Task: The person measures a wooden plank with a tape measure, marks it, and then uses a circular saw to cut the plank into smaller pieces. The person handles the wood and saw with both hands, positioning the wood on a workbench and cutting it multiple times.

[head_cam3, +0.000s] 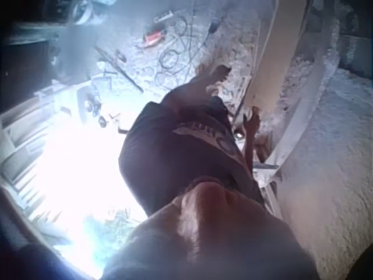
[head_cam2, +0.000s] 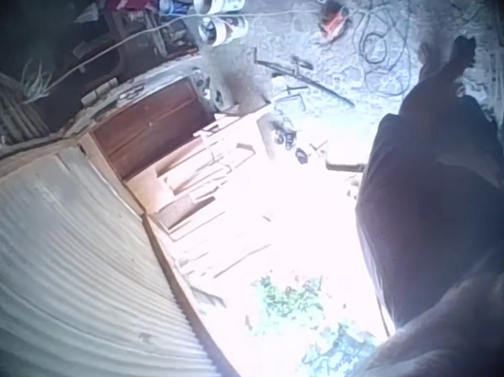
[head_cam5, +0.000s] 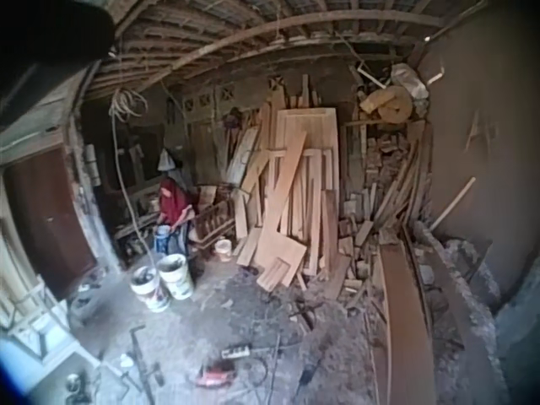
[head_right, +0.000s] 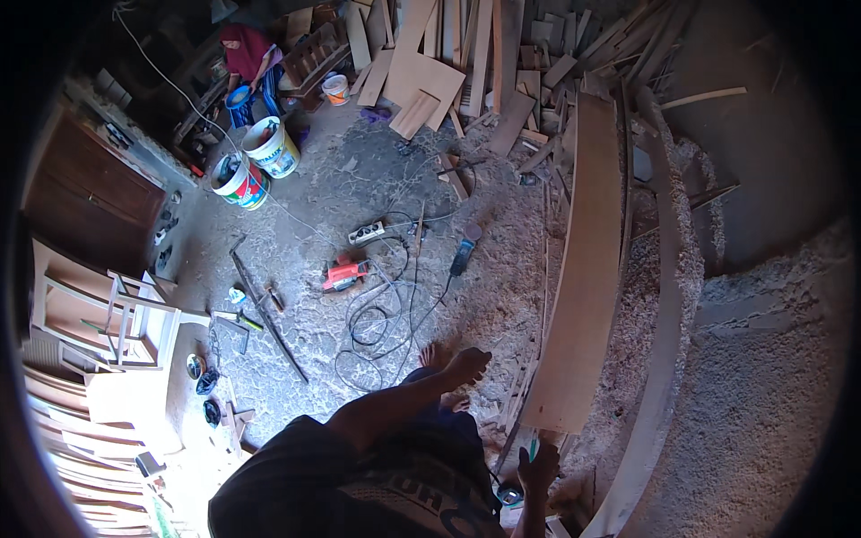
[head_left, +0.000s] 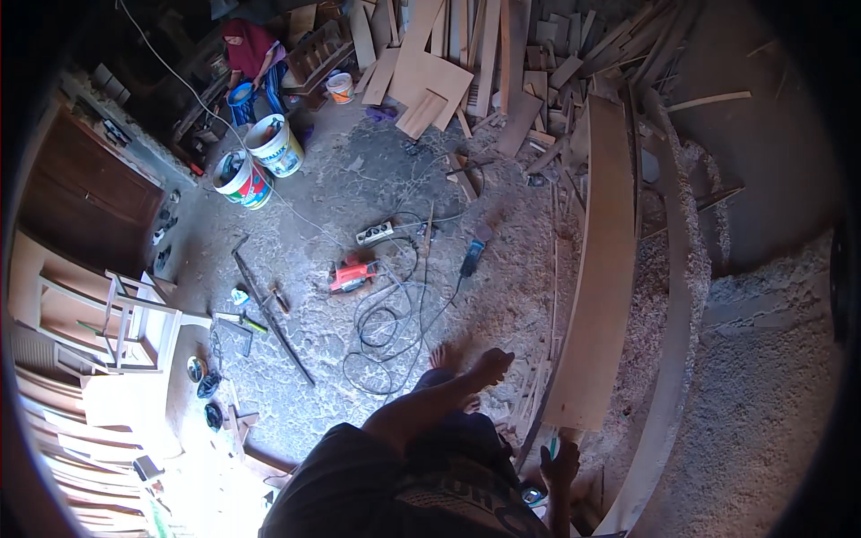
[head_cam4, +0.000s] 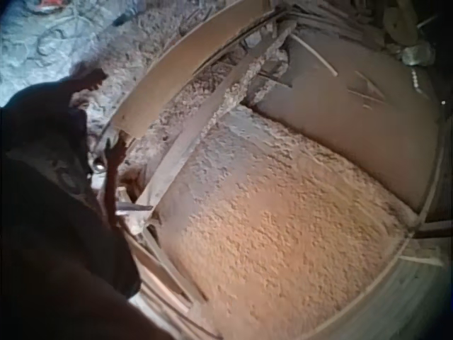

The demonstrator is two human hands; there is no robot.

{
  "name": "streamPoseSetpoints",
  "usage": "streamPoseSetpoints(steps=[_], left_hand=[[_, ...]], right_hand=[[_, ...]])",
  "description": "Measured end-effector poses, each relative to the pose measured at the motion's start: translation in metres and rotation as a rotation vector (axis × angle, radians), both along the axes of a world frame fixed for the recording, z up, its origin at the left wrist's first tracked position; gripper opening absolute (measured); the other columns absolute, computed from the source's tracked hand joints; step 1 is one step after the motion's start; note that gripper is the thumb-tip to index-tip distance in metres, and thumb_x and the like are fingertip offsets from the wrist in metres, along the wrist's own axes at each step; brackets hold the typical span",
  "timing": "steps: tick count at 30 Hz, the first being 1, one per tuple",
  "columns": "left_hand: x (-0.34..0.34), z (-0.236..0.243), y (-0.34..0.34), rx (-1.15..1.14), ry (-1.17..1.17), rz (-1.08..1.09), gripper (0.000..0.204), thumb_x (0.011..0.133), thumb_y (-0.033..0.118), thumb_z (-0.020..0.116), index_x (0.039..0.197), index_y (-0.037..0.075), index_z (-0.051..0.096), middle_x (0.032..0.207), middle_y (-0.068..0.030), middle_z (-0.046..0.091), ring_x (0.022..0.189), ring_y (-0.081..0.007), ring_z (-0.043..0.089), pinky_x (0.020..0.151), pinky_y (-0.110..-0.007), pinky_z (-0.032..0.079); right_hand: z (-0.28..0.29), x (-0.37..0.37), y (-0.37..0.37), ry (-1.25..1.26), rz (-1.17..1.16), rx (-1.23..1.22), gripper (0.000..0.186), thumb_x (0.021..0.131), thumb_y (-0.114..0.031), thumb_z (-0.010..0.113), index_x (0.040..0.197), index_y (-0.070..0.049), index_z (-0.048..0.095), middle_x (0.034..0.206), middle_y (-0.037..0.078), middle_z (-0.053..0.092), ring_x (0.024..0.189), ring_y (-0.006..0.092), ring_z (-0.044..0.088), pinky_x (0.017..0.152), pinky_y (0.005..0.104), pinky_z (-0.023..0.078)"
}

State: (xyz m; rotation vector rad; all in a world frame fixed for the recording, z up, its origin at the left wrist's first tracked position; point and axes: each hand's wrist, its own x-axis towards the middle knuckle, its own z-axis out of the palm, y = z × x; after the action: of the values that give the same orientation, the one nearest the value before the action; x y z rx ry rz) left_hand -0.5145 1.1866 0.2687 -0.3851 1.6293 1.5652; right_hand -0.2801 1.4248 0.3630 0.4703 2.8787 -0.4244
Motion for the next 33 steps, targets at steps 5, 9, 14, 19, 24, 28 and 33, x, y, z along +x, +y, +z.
streamPoseSetpoints(steps=[5,9,14,19,24,28,33], left_hand=[[0.016,-0.090,-0.196,-0.504,0.292,-0.064,0.033,0.094,0.035,0.056,0.089,0.003,0.060,0.076,-0.0092,0.064,0.061,-0.0221,0.065,0.050,-0.037,0.052],[0.080,-0.105,-0.316,-0.527,-0.145,0.762,0.032,0.094,0.033,0.058,0.083,0.003,0.060,0.071,-0.0102,0.063,0.056,-0.0229,0.065,0.046,-0.037,0.051],[0.126,-0.074,-0.346,-0.548,-0.255,0.893,0.034,0.094,0.031,0.058,0.075,0.003,0.059,0.066,-0.0109,0.063,0.052,-0.0231,0.065,0.045,-0.037,0.053],[0.119,-0.064,-0.321,-0.452,-0.244,0.964,0.021,0.087,0.017,0.063,0.094,-0.003,0.060,0.081,-0.0133,0.066,0.061,-0.0262,0.069,0.046,-0.036,0.055],[0.068,-0.061,-0.302,-0.350,-0.309,0.866,0.020,0.090,0.022,0.063,0.091,0.003,0.058,0.077,-0.0100,0.064,0.062,-0.0243,0.068,0.053,-0.039,0.056],[0.014,-0.056,-0.290,-0.284,-0.293,0.952,0.022,0.092,0.027,0.061,0.094,0.005,0.058,0.081,-0.0096,0.065,0.066,-0.0236,0.068,0.055,-0.038,0.054],[-0.061,-0.041,-0.258,-0.272,-0.328,0.988,0.023,0.090,0.027,0.062,0.097,0.005,0.060,0.083,-0.0091,0.067,0.066,-0.0209,0.067,0.055,-0.034,0.052]], right_hand=[[0.043,-0.030,-0.005,-0.104,0.182,0.027,0.050,0.085,-0.046,0.067,0.116,-0.008,0.063,0.103,0.015,0.065,0.095,0.0368,0.063,0.080,0.0516,0.051],[0.105,-0.118,-0.059,-0.140,0.211,-0.305,0.032,0.090,-0.035,0.067,0.107,-0.008,0.069,0.096,0.014,0.070,0.090,0.0316,0.068,0.078,0.0429,0.054],[0.099,-0.201,-0.098,-0.001,0.272,-0.481,0.016,0.089,-0.021,0.067,0.090,-0.005,0.067,0.090,0.017,0.069,0.085,0.0339,0.068,0.075,0.0418,0.054],[0.087,-0.271,-0.121,-0.034,0.307,-0.510,0.018,0.090,-0.019,0.064,0.094,-0.003,0.069,0.093,0.019,0.070,0.089,0.0347,0.069,0.078,0.0425,0.054],[0.083,-0.346,-0.136,-0.132,0.351,-0.545,0.022,0.091,-0.018,0.060,0.105,-0.004,0.072,0.099,0.019,0.072,0.094,0.0329,0.070,0.083,0.0413,0.055],[0.036,-0.412,-0.124,-0.119,0.377,-0.618,0.023,0.089,-0.020,0.063,0.101,-0.003,0.074,0.093,0.020,0.072,0.090,0.0317,0.072,0.081,0.0395,0.056],[-0.026,-0.510,-0.112,-0.223,0.246,-0.668,0.022,0.088,-0.018,0.063,0.099,-0.004,0.076,0.087,0.015,0.074,0.084,0.0244,0.074,0.077,0.0358,0.057]])
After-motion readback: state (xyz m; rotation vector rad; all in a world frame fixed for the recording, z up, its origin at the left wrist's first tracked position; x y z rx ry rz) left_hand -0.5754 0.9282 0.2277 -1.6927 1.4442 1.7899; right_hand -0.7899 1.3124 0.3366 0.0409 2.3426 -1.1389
